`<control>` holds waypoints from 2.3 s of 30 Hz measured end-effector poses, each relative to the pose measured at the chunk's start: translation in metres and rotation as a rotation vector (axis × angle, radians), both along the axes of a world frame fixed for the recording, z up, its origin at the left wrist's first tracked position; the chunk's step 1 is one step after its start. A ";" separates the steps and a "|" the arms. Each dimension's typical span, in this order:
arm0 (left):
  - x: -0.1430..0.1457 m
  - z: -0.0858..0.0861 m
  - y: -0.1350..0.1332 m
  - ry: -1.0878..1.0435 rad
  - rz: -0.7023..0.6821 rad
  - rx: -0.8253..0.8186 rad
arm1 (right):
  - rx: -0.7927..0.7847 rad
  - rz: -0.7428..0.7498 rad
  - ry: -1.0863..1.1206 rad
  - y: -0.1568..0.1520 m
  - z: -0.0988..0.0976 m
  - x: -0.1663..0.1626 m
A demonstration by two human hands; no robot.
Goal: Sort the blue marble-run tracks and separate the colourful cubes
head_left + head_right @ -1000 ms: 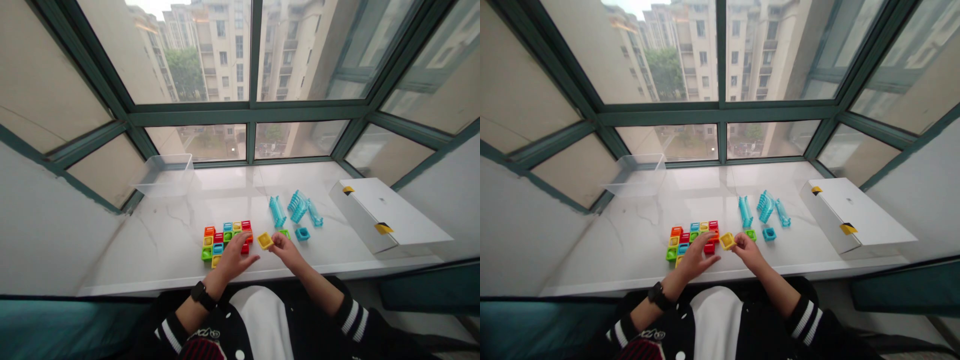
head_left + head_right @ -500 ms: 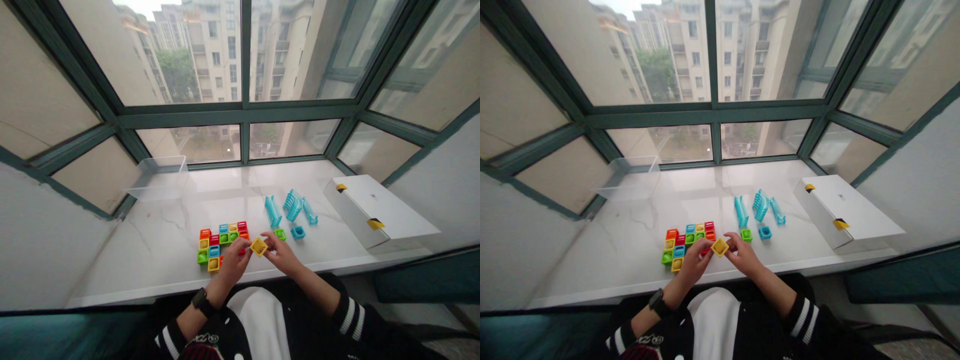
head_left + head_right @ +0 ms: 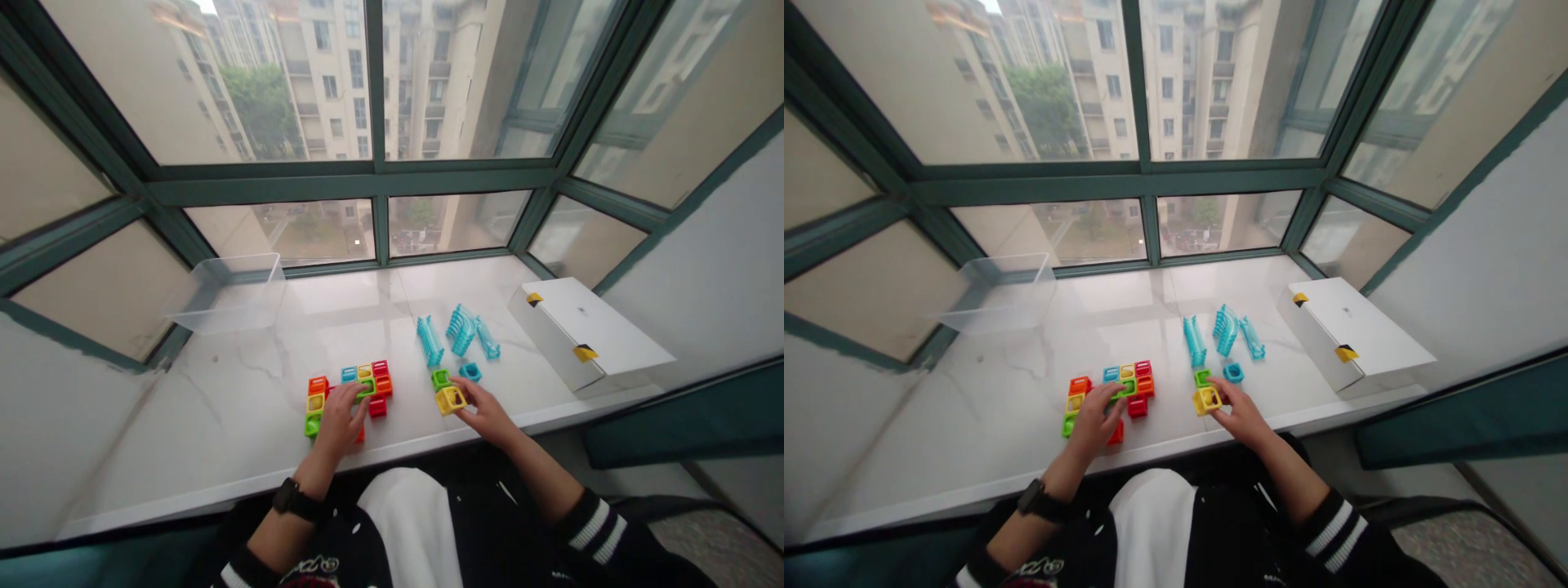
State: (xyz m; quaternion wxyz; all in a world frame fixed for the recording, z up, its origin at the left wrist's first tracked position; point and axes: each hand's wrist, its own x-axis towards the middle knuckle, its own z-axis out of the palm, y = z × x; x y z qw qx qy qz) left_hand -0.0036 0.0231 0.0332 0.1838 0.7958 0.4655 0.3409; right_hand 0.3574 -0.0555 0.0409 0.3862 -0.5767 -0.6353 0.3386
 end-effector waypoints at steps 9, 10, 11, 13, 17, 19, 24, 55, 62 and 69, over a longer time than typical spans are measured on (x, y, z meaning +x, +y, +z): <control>-0.018 -0.034 0.004 0.237 0.112 0.097 | -0.037 -0.084 -0.164 -0.007 -0.039 0.031; -0.018 -0.034 0.004 0.243 0.109 0.096 | -0.041 -0.071 -0.192 -0.006 -0.044 0.028; -0.018 -0.033 0.004 0.246 0.107 0.096 | -0.040 -0.060 -0.220 -0.005 -0.048 0.026; -0.018 -0.033 0.005 0.244 0.102 0.094 | -0.026 -0.043 -0.267 -0.004 -0.056 0.021; -0.019 -0.033 0.006 0.232 0.101 0.082 | 0.001 0.001 -0.309 -0.001 -0.063 0.015; -0.019 -0.034 0.005 0.231 0.108 0.078 | 0.008 0.027 -0.319 -0.001 -0.064 0.014; -0.019 -0.033 0.004 0.232 0.115 0.073 | 0.009 0.053 -0.328 -0.001 -0.066 0.014; -0.018 -0.032 0.004 0.212 0.119 0.066 | -0.007 0.107 -0.319 -0.014 -0.029 0.032; -0.016 -0.027 0.001 0.267 0.102 0.078 | 0.232 -0.024 -0.345 0.004 0.005 0.008; -0.015 -0.027 0.000 0.347 0.095 0.103 | 0.090 0.387 -0.364 0.045 0.015 -0.094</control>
